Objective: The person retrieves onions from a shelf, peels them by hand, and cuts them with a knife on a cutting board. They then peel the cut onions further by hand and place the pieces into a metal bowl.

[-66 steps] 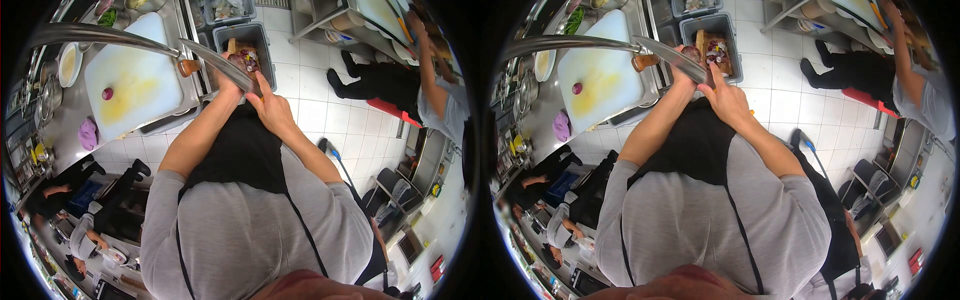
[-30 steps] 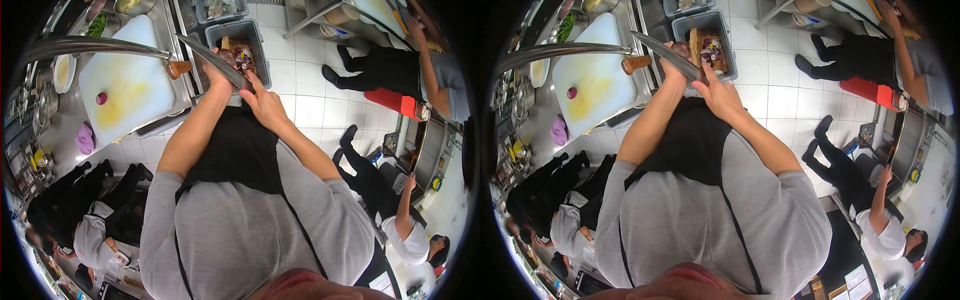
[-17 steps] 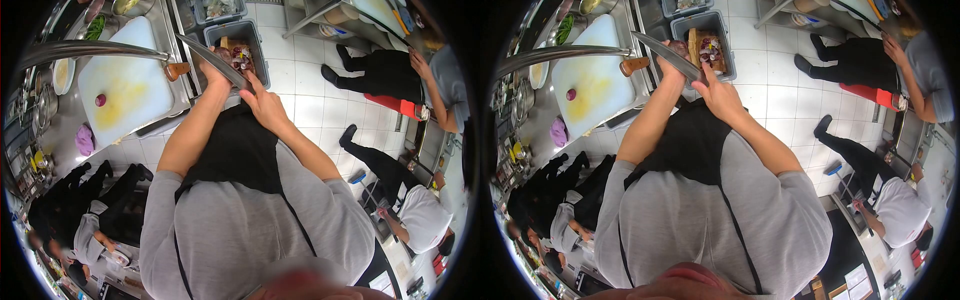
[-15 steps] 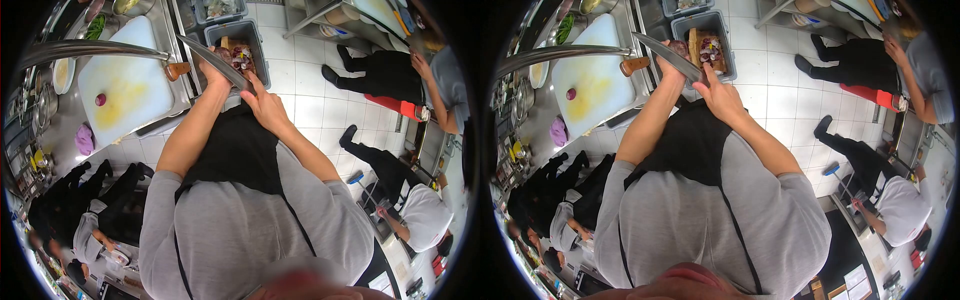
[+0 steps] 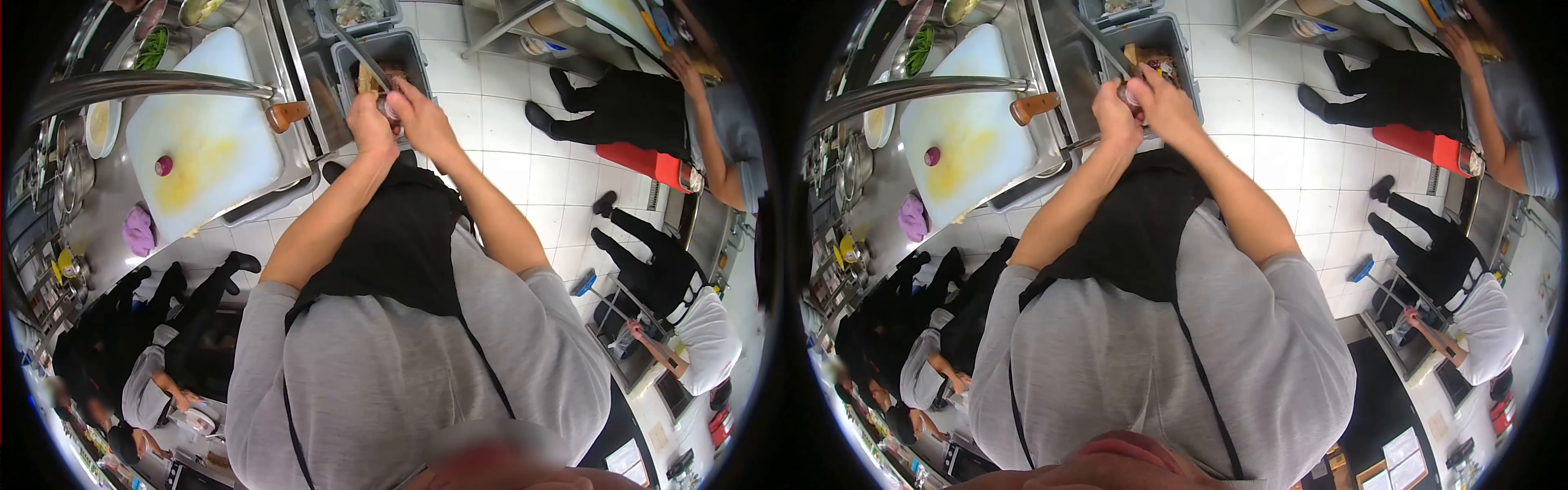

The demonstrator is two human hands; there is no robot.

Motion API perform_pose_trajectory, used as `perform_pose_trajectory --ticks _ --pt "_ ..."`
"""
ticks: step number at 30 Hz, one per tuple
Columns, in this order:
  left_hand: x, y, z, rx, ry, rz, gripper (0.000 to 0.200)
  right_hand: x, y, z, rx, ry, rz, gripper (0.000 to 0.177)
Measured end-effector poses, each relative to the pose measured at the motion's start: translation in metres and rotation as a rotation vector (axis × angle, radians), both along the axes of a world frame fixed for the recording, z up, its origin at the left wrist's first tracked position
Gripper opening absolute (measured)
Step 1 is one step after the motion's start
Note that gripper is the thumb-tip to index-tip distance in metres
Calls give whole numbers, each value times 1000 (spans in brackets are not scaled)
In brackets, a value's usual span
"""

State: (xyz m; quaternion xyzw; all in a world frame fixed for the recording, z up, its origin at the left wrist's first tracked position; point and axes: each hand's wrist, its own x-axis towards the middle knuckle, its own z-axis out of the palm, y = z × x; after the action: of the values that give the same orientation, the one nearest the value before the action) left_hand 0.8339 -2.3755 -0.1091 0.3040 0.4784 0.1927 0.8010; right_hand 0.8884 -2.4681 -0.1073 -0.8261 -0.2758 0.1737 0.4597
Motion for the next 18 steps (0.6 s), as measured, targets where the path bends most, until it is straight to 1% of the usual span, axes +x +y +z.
perform_pose_trajectory --ticks 1,2,4,5,8,9,12,15,18 --pt "-2 2 1 -44 11 -24 25 12 3 31 -82 583 8 59" --pt "-3 4 0 -88 19 -48 27 18 3 26 -90 665 32 59" --pt "-14 17 -11 -215 -109 -140 31 33 4 11 -117 832 83 61" --pt "-20 22 -17 -279 -171 -183 34 36 5 8 -138 864 74 60" --pt "-24 23 -2 -356 -260 -196 41 37 7 -6 -147 844 36 61" --pt "-25 26 -2 -391 -296 -207 45 34 8 -14 -106 819 44 66" --pt "-27 27 2 -494 -274 -209 45 36 6 -28 -50 763 168 67" --pt "-30 32 -1 -447 -277 -252 45 43 8 -28 -203 865 172 69" --pt "-27 38 -9 -338 -296 -351 42 32 4 -19 -155 758 17 70"
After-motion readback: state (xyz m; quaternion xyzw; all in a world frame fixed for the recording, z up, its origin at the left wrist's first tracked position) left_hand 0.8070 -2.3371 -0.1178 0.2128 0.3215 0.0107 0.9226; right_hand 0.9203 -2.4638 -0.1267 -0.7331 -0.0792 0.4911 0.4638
